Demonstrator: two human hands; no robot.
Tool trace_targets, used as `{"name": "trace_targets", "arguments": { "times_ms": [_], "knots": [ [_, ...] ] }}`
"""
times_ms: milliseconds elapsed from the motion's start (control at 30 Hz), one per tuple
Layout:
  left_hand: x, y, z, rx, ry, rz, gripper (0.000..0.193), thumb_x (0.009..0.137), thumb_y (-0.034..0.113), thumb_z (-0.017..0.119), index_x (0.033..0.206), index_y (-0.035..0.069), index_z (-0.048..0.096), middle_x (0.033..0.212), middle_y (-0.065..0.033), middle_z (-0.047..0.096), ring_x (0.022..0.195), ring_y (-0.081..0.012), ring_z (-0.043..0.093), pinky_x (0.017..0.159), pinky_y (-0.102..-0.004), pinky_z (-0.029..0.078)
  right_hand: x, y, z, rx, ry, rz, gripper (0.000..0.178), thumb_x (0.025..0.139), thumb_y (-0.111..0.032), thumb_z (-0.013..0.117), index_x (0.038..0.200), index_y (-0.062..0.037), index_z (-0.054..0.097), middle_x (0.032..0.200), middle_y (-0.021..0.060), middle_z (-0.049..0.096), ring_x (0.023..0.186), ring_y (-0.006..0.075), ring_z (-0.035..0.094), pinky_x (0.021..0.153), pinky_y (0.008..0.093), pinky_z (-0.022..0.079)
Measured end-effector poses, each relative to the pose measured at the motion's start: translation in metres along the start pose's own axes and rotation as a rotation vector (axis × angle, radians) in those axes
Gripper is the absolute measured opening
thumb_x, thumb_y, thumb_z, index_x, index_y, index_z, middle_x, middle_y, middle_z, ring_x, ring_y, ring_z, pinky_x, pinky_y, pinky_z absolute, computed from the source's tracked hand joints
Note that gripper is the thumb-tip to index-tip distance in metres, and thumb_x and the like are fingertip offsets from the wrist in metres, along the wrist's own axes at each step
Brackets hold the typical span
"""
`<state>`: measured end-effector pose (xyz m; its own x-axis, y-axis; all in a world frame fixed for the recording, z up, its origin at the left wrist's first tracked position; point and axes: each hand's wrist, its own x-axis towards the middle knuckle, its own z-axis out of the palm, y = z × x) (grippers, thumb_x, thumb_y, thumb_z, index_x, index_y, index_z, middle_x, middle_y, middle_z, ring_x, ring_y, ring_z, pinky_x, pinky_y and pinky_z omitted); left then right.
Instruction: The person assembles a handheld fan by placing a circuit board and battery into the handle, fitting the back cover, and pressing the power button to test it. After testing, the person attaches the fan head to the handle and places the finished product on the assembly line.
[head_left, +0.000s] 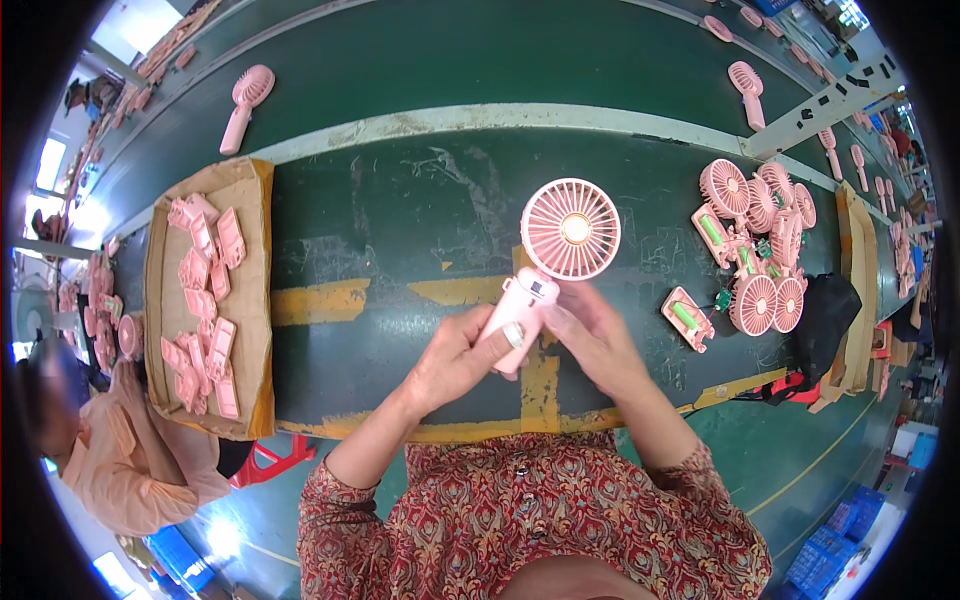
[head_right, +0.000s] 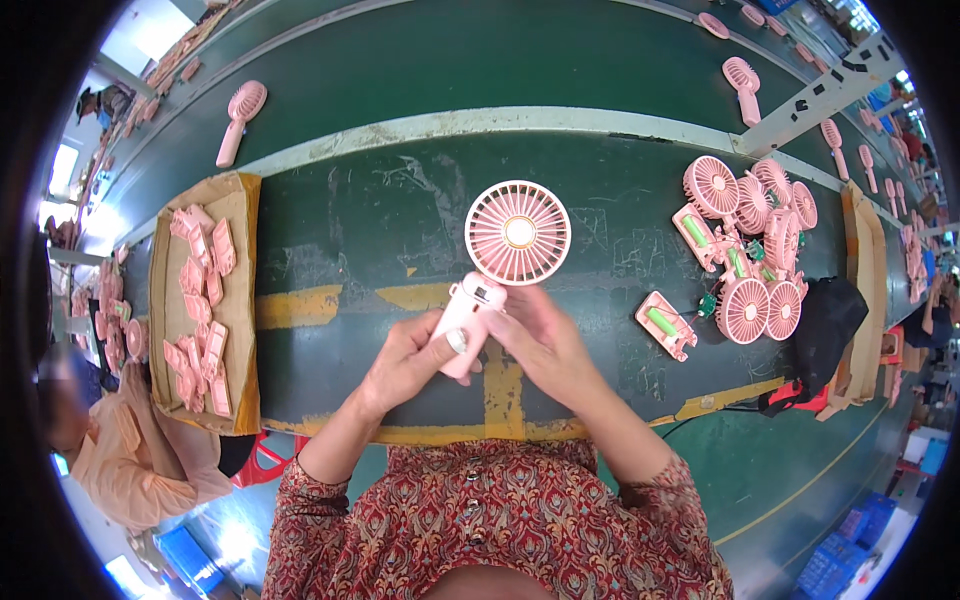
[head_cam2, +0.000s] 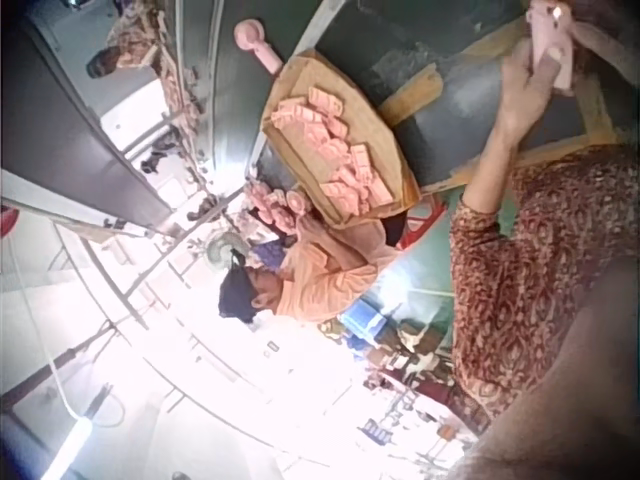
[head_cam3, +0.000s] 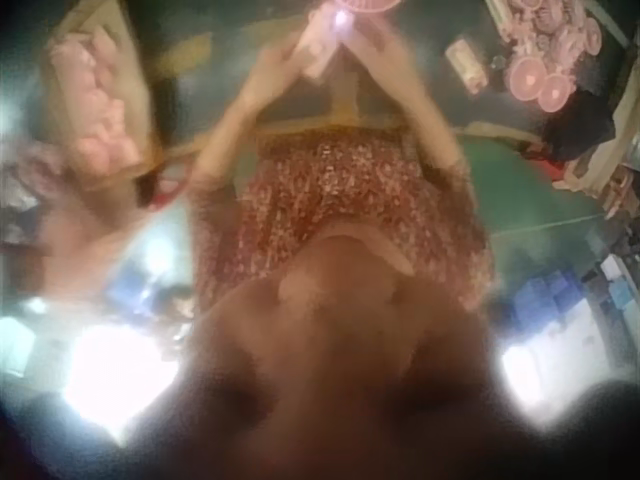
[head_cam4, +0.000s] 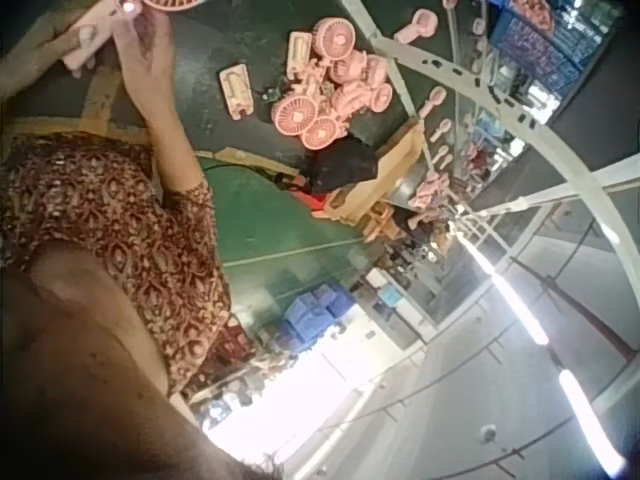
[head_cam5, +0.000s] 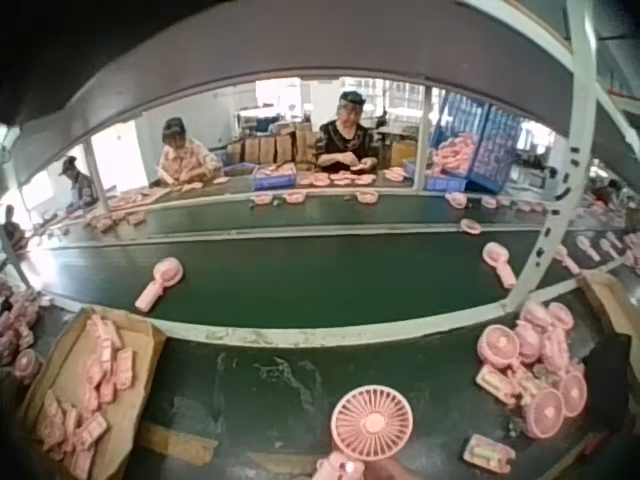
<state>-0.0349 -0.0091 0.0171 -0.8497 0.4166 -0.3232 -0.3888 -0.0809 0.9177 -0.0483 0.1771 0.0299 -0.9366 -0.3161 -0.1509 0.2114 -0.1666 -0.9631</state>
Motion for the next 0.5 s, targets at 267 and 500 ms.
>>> {"name": "trace_targets", "arguments": {
  "times_ms": [267,500],
  "knots": [
    [0.101,0.078,-0.092,0.734,0.539,0.220,0.029,0.081,0.025,0.056,0.091,-0.002,0.060,0.071,-0.0135,0.062,0.061,-0.0216,0.062,0.058,-0.0336,0.049,-0.054,-0.032,-0.103,-1.563,0.288,-0.075,0.059,0.071,-0.004,0.068,0.124,0.0010,0.042,0.122,0.0218,0.050,0.116,0.0407,0.046,0.096,0.0443,0.039],
    [0.224,0.094,-0.161,1.490,1.009,0.280,0.046,0.079,0.028,0.064,0.115,0.005,0.048,0.100,-0.0199,0.055,0.093,-0.0371,0.058,0.077,-0.0474,0.051,-0.047,-0.014,-0.120,-1.601,0.253,-0.038,0.059,0.070,0.004,0.062,0.124,0.0020,0.040,0.116,0.0201,0.051,0.104,0.0386,0.052,0.090,0.0429,0.043]
  ]
}}
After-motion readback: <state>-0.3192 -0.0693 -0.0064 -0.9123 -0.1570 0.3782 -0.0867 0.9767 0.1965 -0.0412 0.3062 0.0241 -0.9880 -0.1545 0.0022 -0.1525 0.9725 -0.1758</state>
